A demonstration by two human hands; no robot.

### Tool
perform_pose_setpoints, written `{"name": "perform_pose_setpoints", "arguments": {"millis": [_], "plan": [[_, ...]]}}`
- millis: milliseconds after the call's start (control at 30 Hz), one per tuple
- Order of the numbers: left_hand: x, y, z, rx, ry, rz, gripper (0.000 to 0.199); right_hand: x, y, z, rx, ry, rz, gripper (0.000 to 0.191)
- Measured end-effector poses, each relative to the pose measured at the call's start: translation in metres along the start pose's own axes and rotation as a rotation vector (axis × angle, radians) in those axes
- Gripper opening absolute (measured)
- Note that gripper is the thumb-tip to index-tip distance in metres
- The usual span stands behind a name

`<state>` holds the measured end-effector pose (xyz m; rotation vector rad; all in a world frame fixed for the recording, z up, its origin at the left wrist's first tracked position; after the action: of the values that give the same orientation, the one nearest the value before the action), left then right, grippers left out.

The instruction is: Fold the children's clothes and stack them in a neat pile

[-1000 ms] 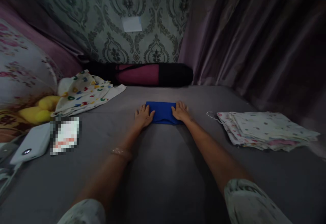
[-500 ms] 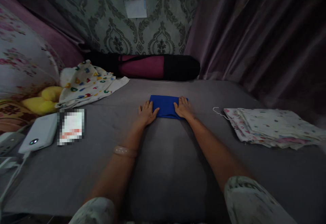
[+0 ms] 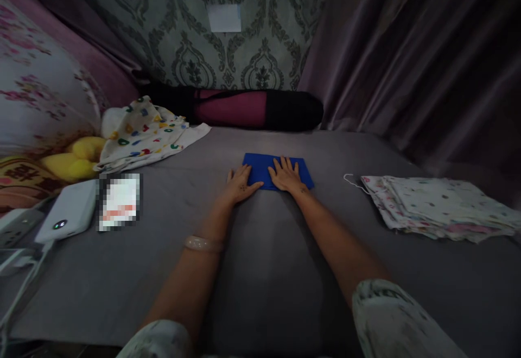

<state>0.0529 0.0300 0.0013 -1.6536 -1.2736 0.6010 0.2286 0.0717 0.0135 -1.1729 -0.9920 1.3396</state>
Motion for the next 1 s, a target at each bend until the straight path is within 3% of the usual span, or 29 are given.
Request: {"name": "perform_pose_setpoints", "arguments": {"millis": [267,367,467,633,800,1000], "plan": [[0.0,-0.004,-0.001,-0.057,-0.013,-0.032,0.076,0.002,-0.005,-0.001,-0.012,0.023,0.053,0.066],[0.002,-0.008,-0.001,-0.103,-0.039,-0.089,0.066,0.003,-0.011,0.012,0.003,0.04,0.072,0.062],[0.005,-0.011,0.002,-0.139,-0.061,-0.167,0.056,0.005,-0.013,0.031,0.04,-0.004,-0.004,0.061],[0.009,-0.012,0.015,-0.15,-0.117,-0.271,0.051,0.01,0.002,0.053,0.088,-0.014,-0.035,0.066],[0.008,-0.016,0.027,-0.22,-0.24,-0.398,0.048,0.011,0.014,0.054,0.082,0.003,-0.057,0.066],[0.007,-0.021,0.032,-0.307,-0.301,-0.446,0.053,0.011,0.005,0.054,0.07,0.015,0.0,0.066]]}}
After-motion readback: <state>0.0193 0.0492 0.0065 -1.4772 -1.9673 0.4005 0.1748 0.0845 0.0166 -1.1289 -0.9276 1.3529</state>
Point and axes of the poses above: each hand's wrist, its own x-axis towards the middle knuckle, its own y-axis out of the palm, z = x × y, the point moved 2 cm from there along x, towards the middle knuckle, and after that the axes turned 10 degrees about y, right-handed, at the moved point
